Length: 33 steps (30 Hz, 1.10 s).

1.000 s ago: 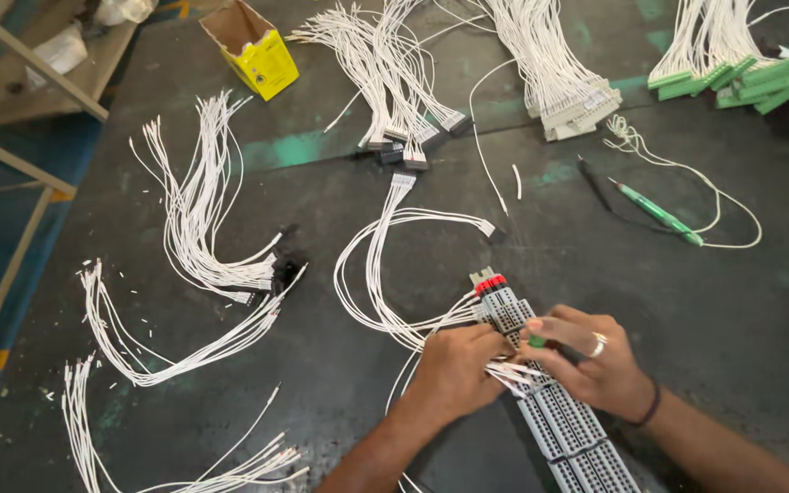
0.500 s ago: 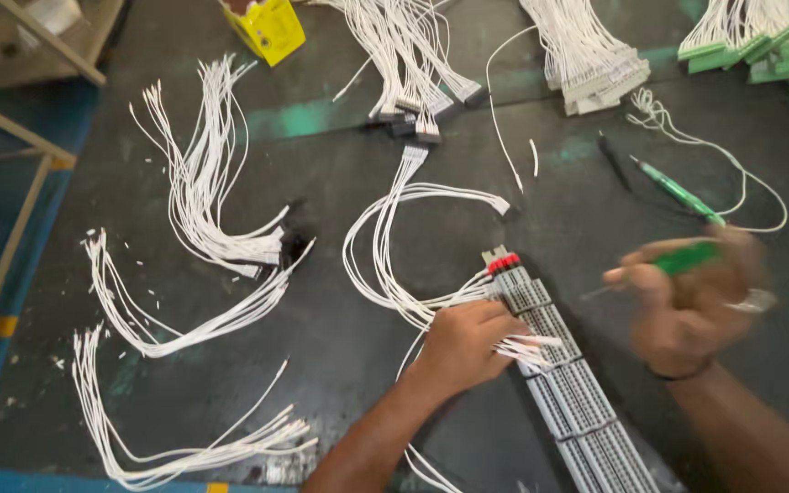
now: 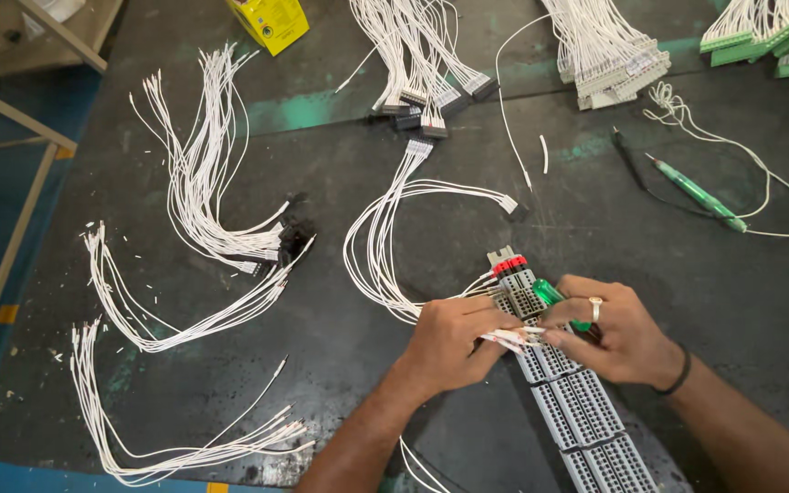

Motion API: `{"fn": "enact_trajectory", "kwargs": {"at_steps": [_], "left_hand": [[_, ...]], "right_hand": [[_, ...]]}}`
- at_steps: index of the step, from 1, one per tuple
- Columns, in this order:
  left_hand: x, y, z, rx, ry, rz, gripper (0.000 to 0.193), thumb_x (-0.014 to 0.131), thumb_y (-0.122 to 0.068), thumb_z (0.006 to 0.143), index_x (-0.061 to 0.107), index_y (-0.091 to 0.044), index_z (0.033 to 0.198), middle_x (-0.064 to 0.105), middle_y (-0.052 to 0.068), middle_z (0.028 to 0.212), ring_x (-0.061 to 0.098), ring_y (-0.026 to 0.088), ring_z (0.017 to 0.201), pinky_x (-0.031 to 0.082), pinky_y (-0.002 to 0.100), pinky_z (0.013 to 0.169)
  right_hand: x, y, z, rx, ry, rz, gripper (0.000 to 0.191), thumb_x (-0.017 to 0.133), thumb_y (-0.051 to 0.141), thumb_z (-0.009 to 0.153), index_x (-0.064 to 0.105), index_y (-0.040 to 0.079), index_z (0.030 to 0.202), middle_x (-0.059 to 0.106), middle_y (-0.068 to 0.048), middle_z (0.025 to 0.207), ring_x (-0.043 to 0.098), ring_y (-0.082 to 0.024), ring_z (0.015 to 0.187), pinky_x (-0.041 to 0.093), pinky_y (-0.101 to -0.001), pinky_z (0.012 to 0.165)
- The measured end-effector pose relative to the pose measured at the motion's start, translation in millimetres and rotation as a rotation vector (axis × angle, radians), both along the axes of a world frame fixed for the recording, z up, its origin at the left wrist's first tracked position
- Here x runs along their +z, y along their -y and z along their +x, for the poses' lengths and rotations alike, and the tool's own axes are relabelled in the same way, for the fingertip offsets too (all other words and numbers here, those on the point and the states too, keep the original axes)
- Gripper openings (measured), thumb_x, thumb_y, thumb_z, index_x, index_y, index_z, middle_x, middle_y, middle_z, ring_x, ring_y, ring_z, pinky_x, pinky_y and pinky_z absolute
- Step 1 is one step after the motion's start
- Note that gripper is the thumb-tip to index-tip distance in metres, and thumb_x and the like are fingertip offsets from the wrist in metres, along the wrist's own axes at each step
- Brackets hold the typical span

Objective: The person inserts white wire leads one at a time into the terminals of a gray terminal block strip mounted on a rail, pressing each wire into its slot and using a small green screwdriver to tighten or release terminal screws. They occasionally pull a bundle of wires closer and continue seating wires along the strip.

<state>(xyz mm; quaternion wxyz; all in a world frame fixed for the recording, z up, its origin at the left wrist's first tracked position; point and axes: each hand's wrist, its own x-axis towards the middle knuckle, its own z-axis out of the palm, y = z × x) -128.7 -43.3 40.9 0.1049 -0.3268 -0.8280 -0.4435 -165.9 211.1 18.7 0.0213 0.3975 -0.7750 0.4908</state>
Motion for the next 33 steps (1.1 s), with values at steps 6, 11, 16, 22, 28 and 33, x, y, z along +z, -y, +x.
{"fn": "enact_trajectory", "kwargs": {"at_steps": [6,11,16,22,28,33], "left_hand": [[-2,-3,2,0.054,-0.016,0.132,0.024,0.074,-0.002,0.081,0.076,-0.01,0.104,0.07,0.006,0.09,0.071,0.022,0.076,0.058,0.033,0.069],[-6,-5,3,0.097,0.028,0.183,0.022,0.072,0.001,0.083,0.077,-0.009,0.101,0.069,0.006,0.089,0.072,0.021,0.075,0.058,0.032,0.067],[-7,-7,3,0.143,0.037,0.176,0.026,0.071,0.003,0.079,0.079,-0.008,0.101,0.067,0.008,0.085,0.07,0.021,0.07,0.055,0.032,0.062],[-5,-9,7,0.012,-0.029,0.098,0.017,0.077,-0.007,0.081,0.074,-0.012,0.096,0.067,0.003,0.086,0.069,0.021,0.074,0.056,0.033,0.066],[-8,-12,14,-0.054,-0.021,-0.137,0.013,0.079,-0.016,0.081,0.073,-0.015,0.092,0.063,0.0,0.081,0.067,0.019,0.068,0.054,0.034,0.061],[-11,-11,13,-0.049,-0.03,-0.111,0.017,0.08,-0.017,0.078,0.072,-0.014,0.093,0.064,0.001,0.085,0.068,0.02,0.07,0.055,0.035,0.062]], "right_hand": [[-8,4,-2,-0.1,-0.065,0.009,0.016,0.082,0.011,0.075,0.073,0.009,0.088,0.056,-0.003,0.071,0.054,-0.014,0.054,0.041,-0.0317,0.047],[-17,4,0,-0.13,-0.003,-0.082,0.016,0.081,0.007,0.077,0.074,0.009,0.091,0.058,-0.001,0.071,0.055,-0.012,0.058,0.042,-0.0296,0.05],[-25,8,2,-0.137,0.076,-0.121,0.016,0.081,0.006,0.077,0.077,0.008,0.093,0.06,-0.001,0.071,0.055,-0.01,0.058,0.042,-0.0285,0.05],[-12,0,-1,-0.024,0.06,-0.053,0.023,0.083,0.009,0.077,0.078,0.011,0.099,0.065,-0.005,0.082,0.062,-0.011,0.065,0.047,-0.027,0.056],[-6,-9,10,-0.04,0.124,-0.307,0.048,0.062,-0.002,0.096,0.053,0.01,0.142,0.071,-0.02,0.129,0.079,-0.014,0.084,0.066,-0.0269,0.073],[-13,-2,17,-0.032,0.13,-0.304,0.07,0.065,0.0,0.095,0.033,0.008,0.156,0.073,-0.019,0.127,0.08,-0.017,0.091,0.065,-0.0311,0.081]]}}
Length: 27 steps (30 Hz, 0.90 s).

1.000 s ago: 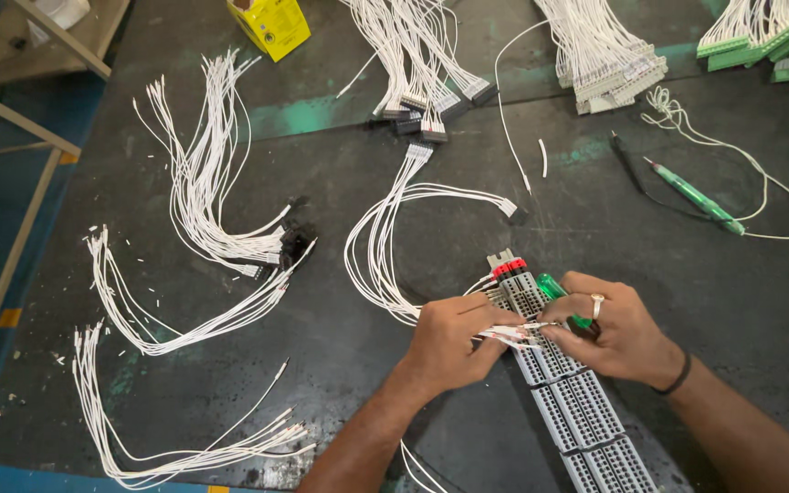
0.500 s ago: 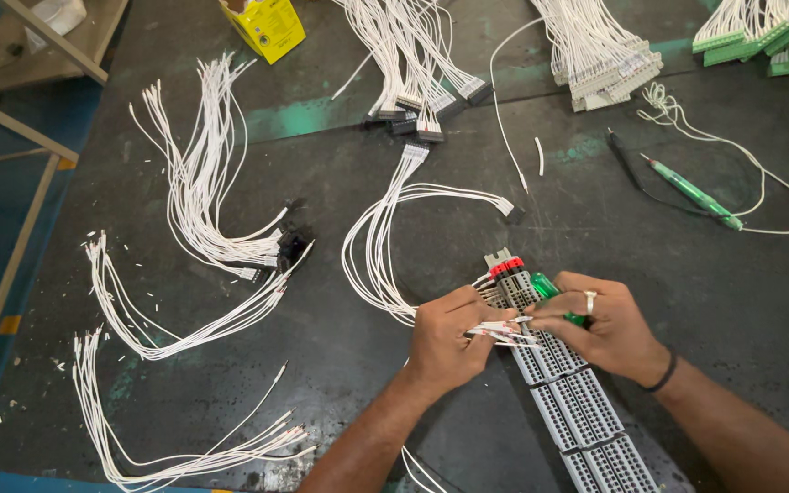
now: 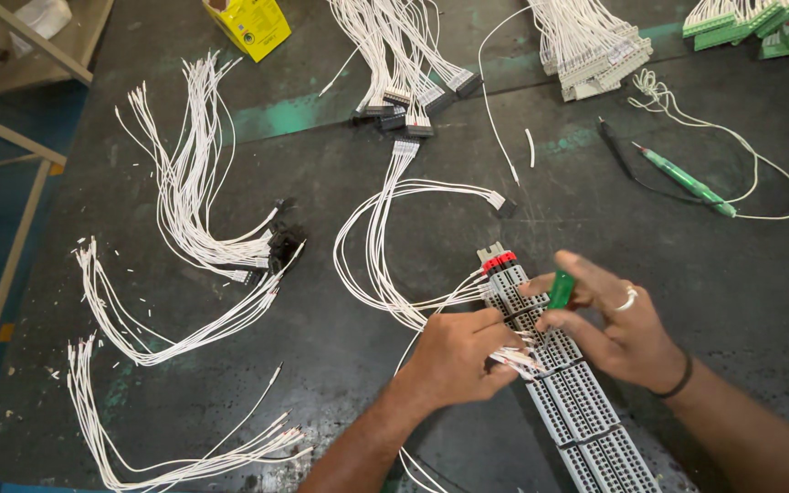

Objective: The person inserts white wire leads one at a time into the terminals of a gray terminal block strip mounted on a rail, pressing each wire into its slot and using a small green screwdriver to tighten or release terminal screws. They occasionally pull a bundle of wires closer and continue seating wires along the strip.

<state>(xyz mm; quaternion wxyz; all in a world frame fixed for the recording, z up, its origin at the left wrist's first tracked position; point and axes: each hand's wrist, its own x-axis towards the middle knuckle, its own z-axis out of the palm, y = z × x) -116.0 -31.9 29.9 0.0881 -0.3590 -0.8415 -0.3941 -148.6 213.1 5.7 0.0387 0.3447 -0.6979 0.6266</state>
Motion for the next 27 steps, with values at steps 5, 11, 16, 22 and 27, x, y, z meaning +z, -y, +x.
{"fn": "enact_trajectory", "kwargs": {"at_steps": [5,11,16,22,27], "left_hand": [[1,-1,0,0.001,0.034,-0.009,0.02,0.08,-0.016,0.078,0.073,-0.014,0.096,0.065,0.001,0.087,0.069,0.02,0.071,0.055,0.035,0.062],[-2,-4,0,0.021,-0.017,0.009,0.017,0.078,-0.014,0.081,0.072,-0.015,0.097,0.063,0.001,0.086,0.068,0.022,0.072,0.053,0.036,0.062],[-8,-2,-4,-0.006,0.031,0.0,0.018,0.078,-0.015,0.078,0.071,-0.013,0.095,0.059,0.003,0.08,0.065,0.024,0.07,0.05,0.038,0.059],[-8,-10,0,0.018,0.005,0.003,0.015,0.079,-0.017,0.082,0.067,-0.011,0.09,0.059,0.004,0.082,0.065,0.025,0.072,0.051,0.039,0.062],[0,-14,6,0.04,0.006,-0.05,0.015,0.078,-0.017,0.079,0.071,-0.014,0.091,0.061,0.002,0.082,0.068,0.024,0.074,0.051,0.039,0.061]], "right_hand": [[8,4,0,-0.041,-0.151,0.125,0.067,0.07,0.0,0.088,0.043,0.007,0.148,0.075,-0.016,0.12,0.081,-0.021,0.092,0.064,-0.0304,0.078],[22,14,13,-0.113,-0.299,0.234,0.047,0.076,0.002,0.081,0.062,0.015,0.124,0.077,-0.013,0.108,0.075,-0.021,0.077,0.059,-0.0278,0.064],[13,21,38,-0.209,-0.424,0.293,0.047,0.075,-0.001,0.076,0.068,0.018,0.118,0.07,-0.008,0.084,0.067,-0.018,0.063,0.052,-0.0294,0.053],[-7,20,40,-0.354,-0.394,0.289,0.039,0.074,-0.001,0.082,0.065,0.018,0.115,0.065,-0.006,0.078,0.063,-0.019,0.06,0.049,-0.0308,0.053],[4,16,31,-0.276,-0.189,-0.069,0.047,0.076,0.004,0.088,0.056,0.009,0.131,0.07,-0.014,0.093,0.072,-0.023,0.072,0.058,-0.0311,0.06]]}}
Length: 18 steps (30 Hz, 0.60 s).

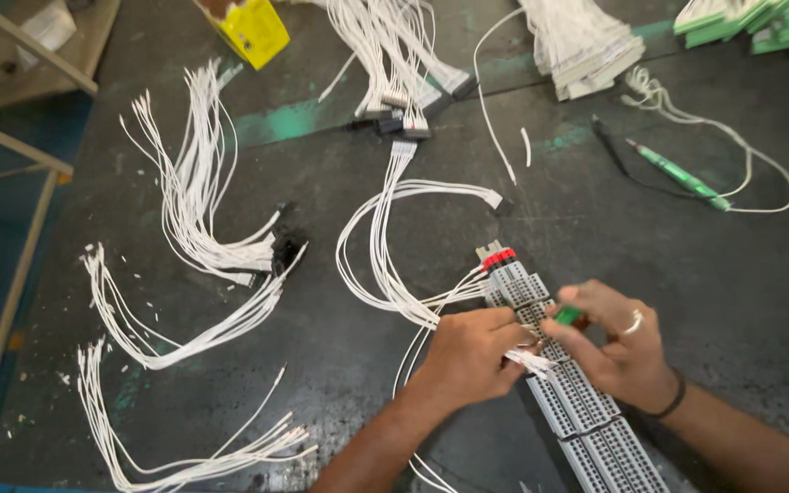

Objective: The person inserts white wire leads one at a time into the terminals of a gray terminal block strip mounted on a rail, pressing each wire into its slot and using a small green screwdriver to tighten or release terminal screws. They occasionally pull a bundle of wires closer and continue seating wires along the strip.

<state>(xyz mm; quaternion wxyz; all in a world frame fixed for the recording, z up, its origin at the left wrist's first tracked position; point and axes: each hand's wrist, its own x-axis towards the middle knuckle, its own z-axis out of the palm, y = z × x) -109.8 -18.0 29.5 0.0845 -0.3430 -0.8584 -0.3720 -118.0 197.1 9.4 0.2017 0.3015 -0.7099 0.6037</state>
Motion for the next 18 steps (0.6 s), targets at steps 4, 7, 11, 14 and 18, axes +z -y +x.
{"fn": "enact_trajectory", "kwargs": {"at_steps": [4,7,11,14,18], "left_hand": [[5,-4,4,0.021,-0.041,-0.002,0.022,0.079,-0.015,0.073,0.069,-0.011,0.092,0.061,0.005,0.083,0.067,0.027,0.074,0.052,0.041,0.062],[9,-2,1,0.006,-0.061,-0.005,0.02,0.078,-0.012,0.072,0.07,-0.012,0.09,0.062,0.005,0.082,0.067,0.028,0.076,0.053,0.041,0.064],[15,9,-5,-0.049,-0.091,0.191,0.021,0.074,-0.005,0.079,0.073,-0.01,0.099,0.067,0.006,0.09,0.07,0.027,0.083,0.057,0.039,0.073],[18,20,-8,0.039,0.262,0.352,0.03,0.058,0.0,0.079,0.072,-0.008,0.104,0.073,0.007,0.095,0.072,0.026,0.077,0.059,0.037,0.071],[15,21,-9,0.005,0.108,0.262,0.019,0.069,-0.001,0.09,0.065,0.0,0.109,0.071,0.013,0.098,0.07,0.033,0.088,0.055,0.039,0.076]], "right_hand": [[21,1,0,0.039,-0.06,0.214,0.04,0.08,0.004,0.083,0.064,0.009,0.119,0.069,-0.008,0.079,0.067,-0.015,0.061,0.051,-0.029,0.05],[34,0,1,-0.011,-0.106,0.206,0.032,0.076,0.003,0.086,0.063,0.009,0.115,0.068,-0.009,0.083,0.067,-0.017,0.067,0.052,-0.0304,0.058],[34,-1,-11,-0.21,-0.007,-0.046,0.017,0.065,-0.001,0.095,0.06,0.008,0.109,0.064,-0.01,0.095,0.065,-0.018,0.074,0.053,-0.0298,0.065],[21,0,-34,-0.105,-0.054,0.139,0.018,0.066,-0.003,0.089,0.07,0.005,0.105,0.057,-0.008,0.087,0.059,-0.019,0.069,0.046,-0.0324,0.06],[8,-8,-46,0.23,0.043,0.295,0.022,0.063,-0.005,0.082,0.074,0.008,0.096,0.058,-0.004,0.081,0.058,-0.017,0.067,0.045,-0.0328,0.058]]}}
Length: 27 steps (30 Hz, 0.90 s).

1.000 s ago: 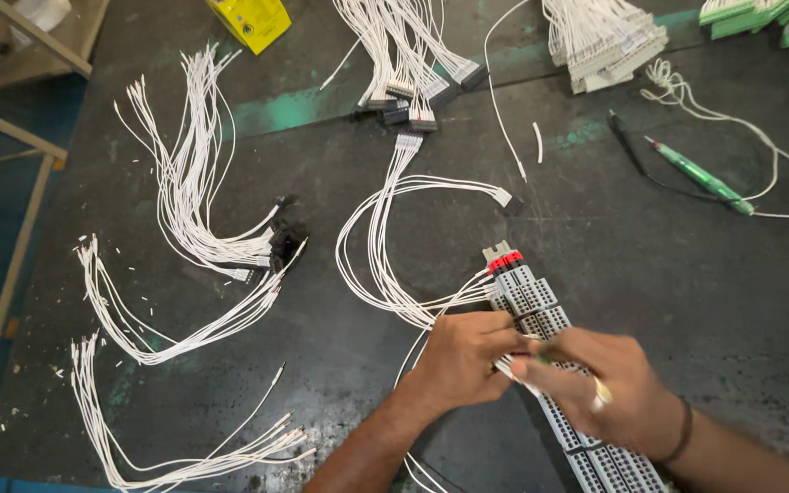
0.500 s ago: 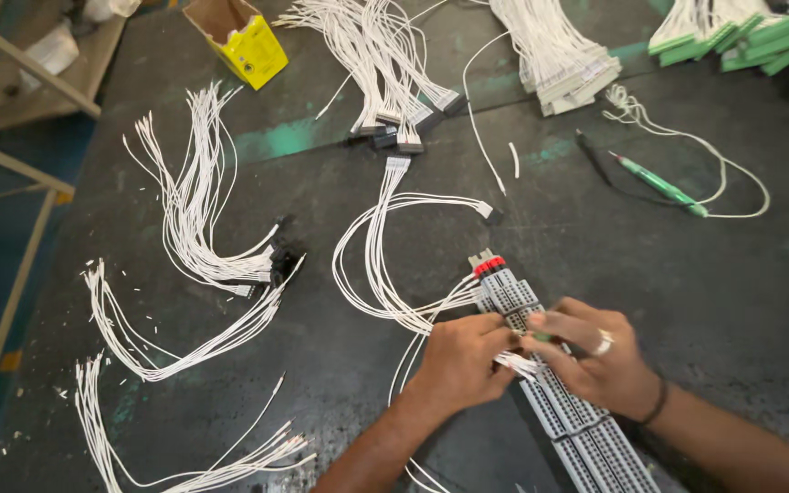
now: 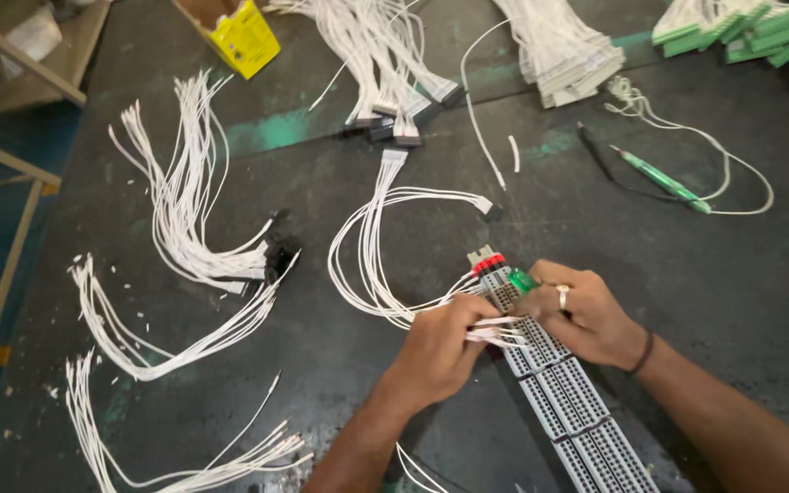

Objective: The person inserts white wire leads one at a time into the terminals of a gray terminal block strip mounted on a rail, pressing each wire into its slot and using a small green screwdriver to tighten or release terminal screws. They occasionally pull a bundle of wires closer and continue seating wires along the strip.

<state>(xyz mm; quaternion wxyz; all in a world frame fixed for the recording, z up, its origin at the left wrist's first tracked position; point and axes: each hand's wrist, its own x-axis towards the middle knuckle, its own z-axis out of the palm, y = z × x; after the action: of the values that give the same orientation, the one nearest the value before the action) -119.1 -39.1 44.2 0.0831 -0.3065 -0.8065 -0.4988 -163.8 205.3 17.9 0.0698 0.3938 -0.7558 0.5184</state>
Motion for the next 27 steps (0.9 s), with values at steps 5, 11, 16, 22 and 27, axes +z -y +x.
{"fn": "enact_trajectory", "kwargs": {"at_steps": [5,11,16,22,27], "left_hand": [[-7,1,-4,0.044,-0.091,-0.027,0.018,0.074,-0.005,0.082,0.072,-0.009,0.1,0.07,0.007,0.087,0.071,0.027,0.077,0.056,0.036,0.069],[-7,4,-2,0.037,-0.071,-0.076,0.024,0.077,-0.007,0.078,0.077,-0.01,0.101,0.068,0.006,0.082,0.069,0.026,0.073,0.056,0.037,0.066],[-3,5,-5,0.073,-0.102,-0.004,0.02,0.077,-0.005,0.079,0.075,-0.011,0.098,0.071,0.006,0.09,0.073,0.024,0.082,0.059,0.034,0.072],[-4,1,-5,0.106,-0.092,0.033,0.018,0.079,-0.005,0.08,0.074,-0.008,0.097,0.072,0.008,0.091,0.073,0.026,0.081,0.059,0.035,0.072],[-10,-7,-3,0.164,-0.05,-0.075,0.01,0.08,-0.011,0.082,0.071,-0.01,0.087,0.074,0.007,0.084,0.073,0.027,0.077,0.057,0.037,0.067]], "right_hand": [[3,-3,2,0.069,0.052,0.068,0.017,0.077,0.007,0.073,0.073,0.007,0.089,0.052,-0.006,0.075,0.053,-0.017,0.056,0.039,-0.0334,0.049],[3,4,4,0.011,0.027,0.07,0.014,0.08,0.01,0.077,0.074,0.008,0.089,0.056,-0.003,0.074,0.053,-0.013,0.052,0.038,-0.0313,0.046],[-5,3,3,-0.042,0.06,0.041,0.015,0.08,0.007,0.077,0.073,0.008,0.09,0.057,-0.002,0.074,0.054,-0.013,0.058,0.04,-0.0301,0.05],[-11,2,-1,-0.001,0.073,0.061,0.019,0.082,0.009,0.078,0.075,0.008,0.095,0.058,-0.003,0.076,0.057,-0.014,0.064,0.044,-0.0299,0.055],[-9,-6,3,-0.172,0.292,-0.134,0.036,0.066,0.002,0.091,0.069,0.007,0.127,0.068,-0.007,0.102,0.07,-0.012,0.074,0.057,-0.0255,0.062]]}}
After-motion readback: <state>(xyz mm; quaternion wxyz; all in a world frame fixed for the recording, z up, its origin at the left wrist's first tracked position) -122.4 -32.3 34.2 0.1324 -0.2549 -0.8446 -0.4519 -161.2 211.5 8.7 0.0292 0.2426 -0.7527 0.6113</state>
